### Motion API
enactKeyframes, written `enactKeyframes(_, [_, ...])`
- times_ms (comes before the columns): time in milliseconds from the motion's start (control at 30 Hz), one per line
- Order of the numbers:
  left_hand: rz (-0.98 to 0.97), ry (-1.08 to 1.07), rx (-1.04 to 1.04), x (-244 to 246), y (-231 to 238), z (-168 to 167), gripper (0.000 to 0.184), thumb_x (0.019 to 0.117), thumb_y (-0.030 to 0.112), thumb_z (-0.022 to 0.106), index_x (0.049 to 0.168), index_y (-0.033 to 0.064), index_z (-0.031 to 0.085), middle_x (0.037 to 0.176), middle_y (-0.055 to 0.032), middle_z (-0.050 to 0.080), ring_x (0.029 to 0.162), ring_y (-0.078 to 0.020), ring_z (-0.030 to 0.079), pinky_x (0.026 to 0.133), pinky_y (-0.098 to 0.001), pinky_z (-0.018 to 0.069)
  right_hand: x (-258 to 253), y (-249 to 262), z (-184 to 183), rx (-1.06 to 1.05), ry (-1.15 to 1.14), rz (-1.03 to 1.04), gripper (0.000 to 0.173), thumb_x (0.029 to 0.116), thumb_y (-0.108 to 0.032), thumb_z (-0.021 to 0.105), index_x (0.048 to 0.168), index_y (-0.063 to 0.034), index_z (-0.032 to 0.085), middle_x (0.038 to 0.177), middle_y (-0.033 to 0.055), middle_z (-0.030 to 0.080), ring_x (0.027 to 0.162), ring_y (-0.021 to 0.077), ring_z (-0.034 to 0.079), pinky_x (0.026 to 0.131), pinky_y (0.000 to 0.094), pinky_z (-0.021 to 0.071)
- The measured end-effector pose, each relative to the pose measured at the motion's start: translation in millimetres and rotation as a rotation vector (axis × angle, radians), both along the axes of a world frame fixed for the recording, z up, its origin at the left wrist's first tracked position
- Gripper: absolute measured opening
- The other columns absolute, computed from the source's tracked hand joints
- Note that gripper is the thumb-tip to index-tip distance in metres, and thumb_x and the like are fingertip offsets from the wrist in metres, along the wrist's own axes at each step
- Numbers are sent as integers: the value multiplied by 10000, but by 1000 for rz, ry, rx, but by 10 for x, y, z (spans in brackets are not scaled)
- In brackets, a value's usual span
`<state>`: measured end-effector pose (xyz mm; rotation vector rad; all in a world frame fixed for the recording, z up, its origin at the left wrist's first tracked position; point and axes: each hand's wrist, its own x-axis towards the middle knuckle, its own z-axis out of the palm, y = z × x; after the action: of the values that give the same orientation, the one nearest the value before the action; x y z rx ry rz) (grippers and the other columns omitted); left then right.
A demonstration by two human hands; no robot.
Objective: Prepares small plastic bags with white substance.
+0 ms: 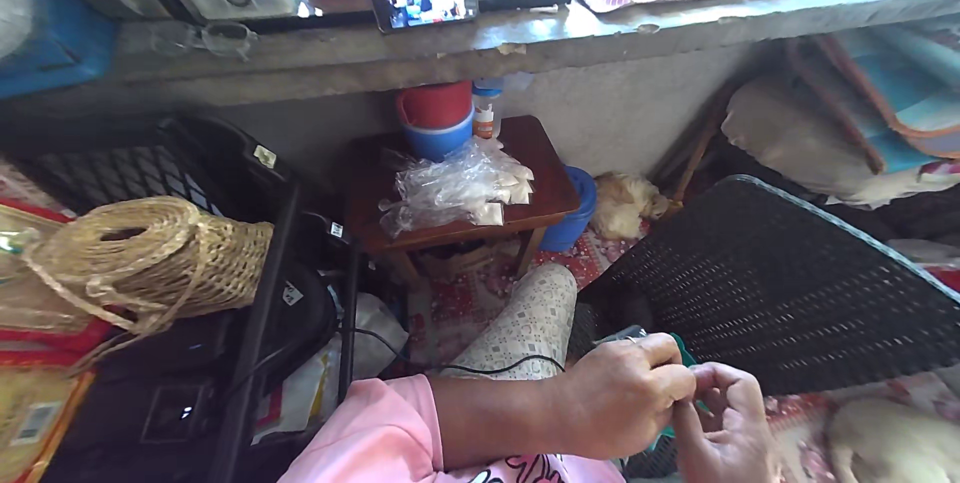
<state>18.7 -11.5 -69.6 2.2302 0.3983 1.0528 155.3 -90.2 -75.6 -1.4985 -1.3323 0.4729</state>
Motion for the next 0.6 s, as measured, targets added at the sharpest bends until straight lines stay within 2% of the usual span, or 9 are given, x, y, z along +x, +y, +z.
enactKeyframes(167, [26, 33, -1, 16, 6, -49, 138, 973, 17, 575, 901, -6, 690, 910, -141, 611, 847, -234, 630, 748, -335, 552, 12, 23, -36, -4, -102, -23, 192, 834, -25, 617, 1012, 9, 552, 885, 14, 592, 730, -1, 603, 636, 161, 551])
enactKeyframes(300, [58, 63, 12, -4, 33, -62, 150, 956, 17, 587, 850, -5, 692, 920, -143, 611, 842, -229, 628, 739, -324, 551, 37, 7, -4, -49, -203, -26, 146, 814, -29, 626, 943, 20, 579, 872, 69, 588, 690, 41, 586, 602, 187, 532])
enactKeyframes(433, [54, 74, 6, -26, 65, -57, 160, 938, 4, 595, 851, -2, 728, 930, -145, 628, 851, -217, 636, 749, -304, 552, 31, 4, 37, -61, -304, -13, 99, 796, -27, 622, 878, -5, 571, 867, 83, 567, 676, 74, 538, 558, 200, 455])
enactKeyframes(600, [56, 59, -28, -85, 100, -32, 175, 938, -6, 593, 877, 20, 756, 930, -131, 630, 859, -192, 627, 764, -277, 543, 94, -9, 86, -38, -357, 34, 77, 774, 5, 640, 796, -12, 568, 896, 115, 565, 726, 117, 565, 578, 205, 481])
